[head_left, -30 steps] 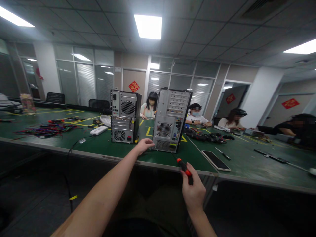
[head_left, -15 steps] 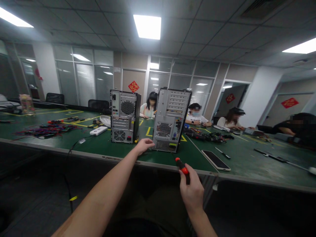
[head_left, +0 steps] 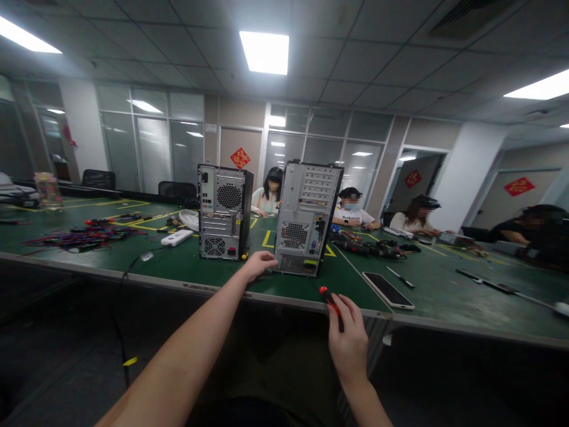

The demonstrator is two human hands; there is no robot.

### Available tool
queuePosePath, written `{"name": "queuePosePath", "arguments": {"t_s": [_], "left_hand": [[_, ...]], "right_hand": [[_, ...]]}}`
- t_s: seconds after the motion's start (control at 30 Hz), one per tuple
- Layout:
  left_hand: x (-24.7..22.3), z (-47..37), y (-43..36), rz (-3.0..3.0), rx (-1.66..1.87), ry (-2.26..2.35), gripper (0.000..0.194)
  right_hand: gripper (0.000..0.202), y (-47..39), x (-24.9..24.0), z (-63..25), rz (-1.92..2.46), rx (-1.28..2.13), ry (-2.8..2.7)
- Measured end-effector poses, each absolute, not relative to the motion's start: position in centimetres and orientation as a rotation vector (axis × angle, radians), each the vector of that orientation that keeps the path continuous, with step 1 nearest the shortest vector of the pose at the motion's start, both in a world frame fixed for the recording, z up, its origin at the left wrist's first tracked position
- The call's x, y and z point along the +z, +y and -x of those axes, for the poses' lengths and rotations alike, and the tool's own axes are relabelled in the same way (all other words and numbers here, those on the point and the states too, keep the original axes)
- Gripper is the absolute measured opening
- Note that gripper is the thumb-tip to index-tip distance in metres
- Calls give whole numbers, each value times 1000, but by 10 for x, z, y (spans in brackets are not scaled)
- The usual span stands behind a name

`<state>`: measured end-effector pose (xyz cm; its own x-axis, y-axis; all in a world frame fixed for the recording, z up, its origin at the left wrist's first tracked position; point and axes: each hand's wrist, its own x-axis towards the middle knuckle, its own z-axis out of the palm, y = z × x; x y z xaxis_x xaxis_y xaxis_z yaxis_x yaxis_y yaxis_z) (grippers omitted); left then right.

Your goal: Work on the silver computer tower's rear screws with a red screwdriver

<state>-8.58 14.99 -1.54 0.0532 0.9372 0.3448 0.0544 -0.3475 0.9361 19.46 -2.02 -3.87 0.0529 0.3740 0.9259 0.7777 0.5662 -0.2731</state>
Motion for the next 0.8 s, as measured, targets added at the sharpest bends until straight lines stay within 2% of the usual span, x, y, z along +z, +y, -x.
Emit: {"name": "queuePosePath", "arguments": {"t_s": [0.3, 0.47, 0.6, 0.7, 0.8], "left_hand": [[-18, 85, 153, -1554, 1404, 1011, 38], [-18, 84, 153, -1583, 1394, 1006, 39], [-17, 85, 151, -1621, 1368, 1000, 41], [-16, 86, 149, -1639, 1358, 1015, 41], [-16, 86, 150, -1643, 1356, 1029, 40]], "right_hand": [[30, -14, -19, -205, 1244, -583, -1871], [28, -14, 12, -215, 1437, -781, -2273], [34, -13, 44, -219, 1475, -930, -2532], [36, -10, 59, -219, 1532, -938, -2626], [26, -6, 61, -218, 1574, -831, -2628]]}}
